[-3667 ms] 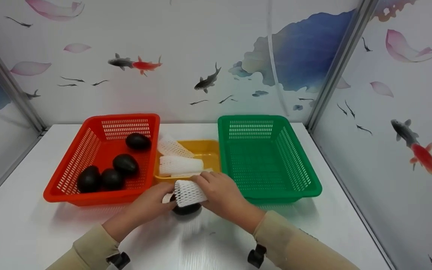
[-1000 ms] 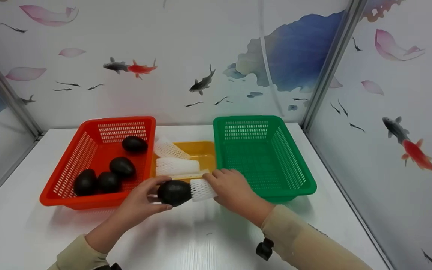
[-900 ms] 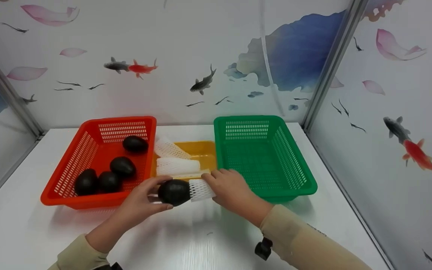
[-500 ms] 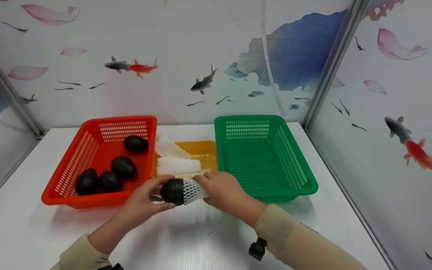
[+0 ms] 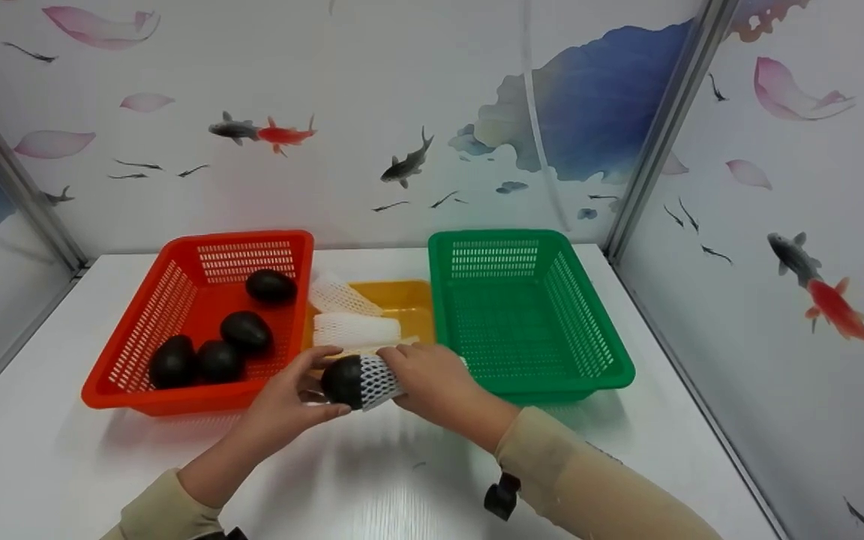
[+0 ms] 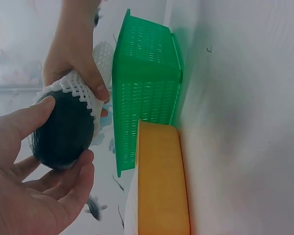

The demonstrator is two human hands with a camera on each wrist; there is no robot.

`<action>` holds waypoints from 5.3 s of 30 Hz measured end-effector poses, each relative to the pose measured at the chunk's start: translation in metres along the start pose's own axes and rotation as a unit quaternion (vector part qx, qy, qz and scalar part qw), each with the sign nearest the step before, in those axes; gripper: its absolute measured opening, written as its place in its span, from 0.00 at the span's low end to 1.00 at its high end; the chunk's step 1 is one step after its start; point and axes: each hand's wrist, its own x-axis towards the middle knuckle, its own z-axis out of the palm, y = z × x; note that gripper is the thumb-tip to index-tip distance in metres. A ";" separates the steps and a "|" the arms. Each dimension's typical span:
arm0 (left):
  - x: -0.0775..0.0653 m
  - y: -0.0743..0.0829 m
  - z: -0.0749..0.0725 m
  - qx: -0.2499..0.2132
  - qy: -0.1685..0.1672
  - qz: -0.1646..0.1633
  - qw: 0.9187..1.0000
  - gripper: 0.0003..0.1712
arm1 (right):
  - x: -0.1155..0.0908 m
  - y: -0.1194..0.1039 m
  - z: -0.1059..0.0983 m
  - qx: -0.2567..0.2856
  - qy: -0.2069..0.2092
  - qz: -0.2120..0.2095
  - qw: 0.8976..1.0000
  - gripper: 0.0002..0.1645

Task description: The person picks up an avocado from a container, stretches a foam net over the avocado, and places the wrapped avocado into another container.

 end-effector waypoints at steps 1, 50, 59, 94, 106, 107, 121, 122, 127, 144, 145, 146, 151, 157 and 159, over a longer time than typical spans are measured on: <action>0.000 -0.001 -0.001 -0.006 -0.002 -0.002 1.000 0.39 | 0.000 0.000 0.001 -0.003 0.003 -0.004 1.000 0.38; 0.002 -0.004 -0.004 -0.065 0.006 0.041 0.997 0.29 | 0.009 -0.010 0.000 0.057 0.051 0.014 0.997 0.47; 0.001 -0.011 -0.005 -0.089 -0.009 0.023 0.996 0.28 | 0.004 -0.003 -0.005 0.112 -0.029 -0.003 0.993 0.50; -0.002 0.001 0.001 -0.106 0.059 -0.002 0.993 0.23 | 0.009 -0.017 -0.006 0.103 0.031 -0.016 0.994 0.49; 0.001 -0.001 0.015 -0.144 0.091 -0.009 0.985 0.23 | 0.016 -0.021 -0.003 0.091 0.075 -0.034 0.992 0.44; 0.001 0.000 0.016 -0.146 0.092 -0.010 0.985 0.24 | 0.016 -0.021 -0.003 0.093 0.080 -0.038 0.992 0.44; 0.000 0.003 0.019 -0.157 0.081 -0.047 0.983 0.24 | 0.020 -0.026 -0.004 0.086 0.095 -0.070 0.989 0.35; 0.000 0.003 0.018 -0.161 0.077 -0.048 0.983 0.23 | 0.020 -0.026 -0.004 0.084 0.093 -0.071 0.990 0.34; 0.000 0.003 0.014 -0.189 0.083 -0.026 0.978 0.15 | 0.018 -0.026 -0.005 0.081 0.082 -0.070 0.991 0.33; 0.005 0.004 0.013 -0.153 0.020 -0.103 0.983 0.45 | 0.018 -0.025 -0.013 0.014 0.079 -0.141 0.987 0.48; 0.006 0.005 0.013 -0.157 0.021 -0.104 0.982 0.44 | 0.018 -0.025 -0.013 0.008 0.081 -0.148 0.986 0.49; 0.006 0.005 0.013 -0.162 0.025 -0.107 0.981 0.44 | 0.018 -0.025 -0.014 0.001 0.082 -0.153 0.985 0.50; 0.006 0.006 0.015 -0.210 0.060 -0.115 0.969 0.42 | 0.018 -0.022 -0.017 -0.001 0.097 -0.160 0.982 0.52; 0.005 0.003 0.014 -0.306 0.103 -0.081 0.943 0.41 | 0.015 -0.017 -0.019 0.040 0.157 -0.119 0.980 0.46; 0.005 0.003 0.013 -0.333 0.109 -0.068 0.934 0.43 | 0.013 -0.016 -0.018 0.061 0.179 -0.096 0.977 0.42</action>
